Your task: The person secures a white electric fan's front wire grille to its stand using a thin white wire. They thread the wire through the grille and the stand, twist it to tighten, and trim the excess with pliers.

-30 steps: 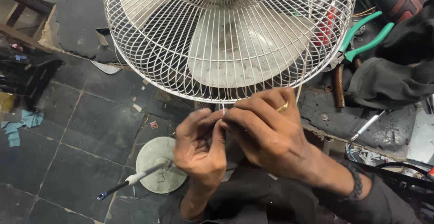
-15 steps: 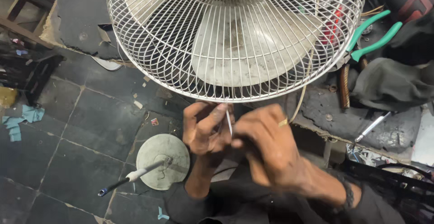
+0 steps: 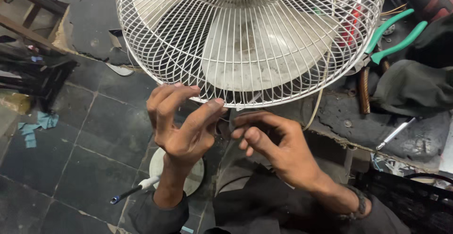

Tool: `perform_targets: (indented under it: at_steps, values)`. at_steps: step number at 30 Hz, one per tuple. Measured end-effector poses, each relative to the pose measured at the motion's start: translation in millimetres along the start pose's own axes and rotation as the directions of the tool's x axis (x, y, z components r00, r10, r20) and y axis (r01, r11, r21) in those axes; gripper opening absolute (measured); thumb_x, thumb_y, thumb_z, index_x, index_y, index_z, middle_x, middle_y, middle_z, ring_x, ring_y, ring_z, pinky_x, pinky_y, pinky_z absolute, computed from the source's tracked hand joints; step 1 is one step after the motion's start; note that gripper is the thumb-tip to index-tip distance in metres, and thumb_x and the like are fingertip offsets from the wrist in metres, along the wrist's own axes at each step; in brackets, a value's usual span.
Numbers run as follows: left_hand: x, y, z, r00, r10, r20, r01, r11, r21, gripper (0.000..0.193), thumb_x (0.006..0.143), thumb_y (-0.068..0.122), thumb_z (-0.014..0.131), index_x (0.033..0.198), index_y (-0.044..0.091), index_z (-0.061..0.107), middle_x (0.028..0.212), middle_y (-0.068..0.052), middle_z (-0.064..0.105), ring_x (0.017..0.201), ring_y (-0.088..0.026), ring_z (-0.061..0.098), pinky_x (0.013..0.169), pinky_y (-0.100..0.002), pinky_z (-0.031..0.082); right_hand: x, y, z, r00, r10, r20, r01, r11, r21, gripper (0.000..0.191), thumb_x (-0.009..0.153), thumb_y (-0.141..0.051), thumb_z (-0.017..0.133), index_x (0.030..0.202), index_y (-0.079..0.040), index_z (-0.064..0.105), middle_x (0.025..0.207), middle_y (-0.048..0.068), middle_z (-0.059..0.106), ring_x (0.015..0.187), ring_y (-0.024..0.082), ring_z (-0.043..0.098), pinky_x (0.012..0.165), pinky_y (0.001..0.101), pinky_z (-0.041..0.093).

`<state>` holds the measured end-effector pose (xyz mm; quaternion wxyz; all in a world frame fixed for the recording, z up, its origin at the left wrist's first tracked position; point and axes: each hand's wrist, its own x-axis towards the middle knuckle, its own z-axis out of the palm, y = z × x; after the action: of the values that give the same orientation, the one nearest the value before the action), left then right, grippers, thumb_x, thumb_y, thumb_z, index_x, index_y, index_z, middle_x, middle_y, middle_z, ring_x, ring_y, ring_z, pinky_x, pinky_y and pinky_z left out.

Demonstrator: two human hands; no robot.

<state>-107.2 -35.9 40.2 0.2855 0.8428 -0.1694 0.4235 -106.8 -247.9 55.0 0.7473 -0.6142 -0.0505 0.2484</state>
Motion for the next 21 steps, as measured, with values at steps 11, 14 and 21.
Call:
perform_targets:
  at_steps: [11,14,21]
  values:
    - [-20.5,27.3,24.7,0.62,-0.779,0.097,0.471,0.27,-0.84,0.085,0.088,0.004,0.084,0.153,0.006,0.029,0.143,-0.011,0.048,0.13,-0.021,0.053,0.109,-0.035,0.049,8.0,-21.2,4.1,0.945,0.258,0.203,-0.322,0.849,0.42,0.101,0.092,-0.078,0.025,0.103,0.012,0.07,0.077,0.018,0.072,0.063,0.025,0.072,0.058,0.0366,0.062]
    - [-19.1,28.6,27.6,0.631,-0.77,0.09,0.474,0.29,-0.831,0.087,0.09,0.004,0.084,0.157,0.006,0.028,0.143,-0.012,0.047,0.13,-0.021,0.052,0.113,-0.033,0.047,13.2,-25.9,6.5,0.943,0.25,0.221,-0.327,0.824,0.463,0.107,0.089,-0.083,0.02,0.097,0.011,0.071,0.072,0.017,0.071,0.059,0.025,0.072,0.057,0.0357,0.062]
    - [-12.4,31.0,26.4,0.583,-0.802,0.128,0.52,0.247,-0.818,0.082,0.087,0.007,0.084,0.153,-0.001,0.037,0.14,-0.015,0.052,0.127,-0.023,0.056,0.107,-0.034,0.051,19.4,-28.7,19.7,0.947,0.241,0.211,-0.316,0.802,0.506,0.081,0.102,-0.064,0.038,0.099,0.01,0.069,0.071,0.016,0.069,0.059,0.024,0.071,0.056,0.0359,0.061]
